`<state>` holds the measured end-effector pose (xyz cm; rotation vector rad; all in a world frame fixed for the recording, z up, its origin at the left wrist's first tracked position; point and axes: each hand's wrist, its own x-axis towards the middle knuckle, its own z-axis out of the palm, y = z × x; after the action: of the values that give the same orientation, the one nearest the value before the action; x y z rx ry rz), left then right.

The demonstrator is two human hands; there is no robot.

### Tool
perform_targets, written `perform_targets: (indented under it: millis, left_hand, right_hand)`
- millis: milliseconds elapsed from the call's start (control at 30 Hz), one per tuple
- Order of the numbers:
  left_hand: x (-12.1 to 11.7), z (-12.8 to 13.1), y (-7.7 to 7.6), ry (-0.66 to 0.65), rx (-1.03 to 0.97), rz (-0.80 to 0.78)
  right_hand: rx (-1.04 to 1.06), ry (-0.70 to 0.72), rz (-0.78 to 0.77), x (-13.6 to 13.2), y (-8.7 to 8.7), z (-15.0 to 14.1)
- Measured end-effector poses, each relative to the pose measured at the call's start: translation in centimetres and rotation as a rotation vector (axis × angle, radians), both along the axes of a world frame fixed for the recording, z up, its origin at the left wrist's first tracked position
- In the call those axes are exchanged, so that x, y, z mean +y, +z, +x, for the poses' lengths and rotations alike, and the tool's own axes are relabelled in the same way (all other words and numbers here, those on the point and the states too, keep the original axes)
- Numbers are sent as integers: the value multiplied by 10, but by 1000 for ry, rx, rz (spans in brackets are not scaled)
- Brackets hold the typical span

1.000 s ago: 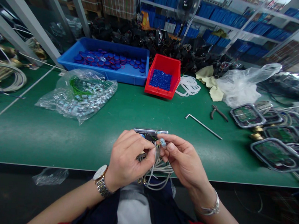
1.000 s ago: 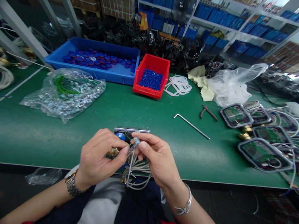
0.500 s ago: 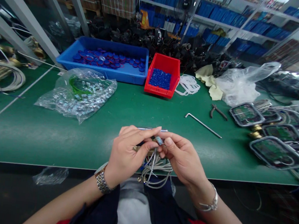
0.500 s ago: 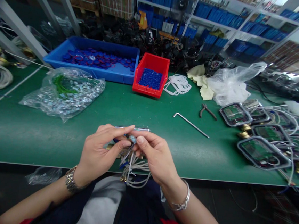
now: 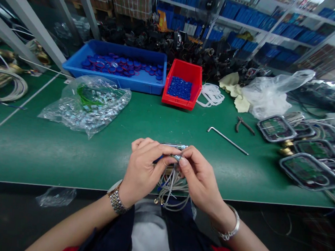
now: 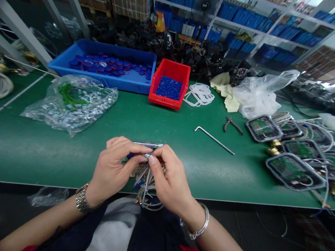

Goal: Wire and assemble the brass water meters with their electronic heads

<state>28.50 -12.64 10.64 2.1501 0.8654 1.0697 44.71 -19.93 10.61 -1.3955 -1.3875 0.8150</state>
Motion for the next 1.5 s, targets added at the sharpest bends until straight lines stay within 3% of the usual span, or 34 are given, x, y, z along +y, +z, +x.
perform_targets:
  millis: [267,433,500,633,967,1300,1500]
  left_hand:
    - [-1,-2,-2,33,27,-18]
    - [-2,-5,-4,157,-90,-45]
    - [-3,-6,-5,178,-100,-21]
    - [-6,-8,-2,156,-81,-10]
    - [-15,-3,8,137,-34,98]
    - [-15,-1,9,162,-4,139]
    - [-16,-1,9,141,-15,115]
  right_hand:
    - [-253,6,203,2,2,1]
    - [171,-30,-121,1,3,3]
    - [278,-50,-164,0,4,4]
    - [295,-66,-158,-1,3,2]
    - [-86,-121,56,-5,0,-2]
    - [-194,-112,145,-4,-3,-3]
    - [-430,-119,303,-3,-2,-1]
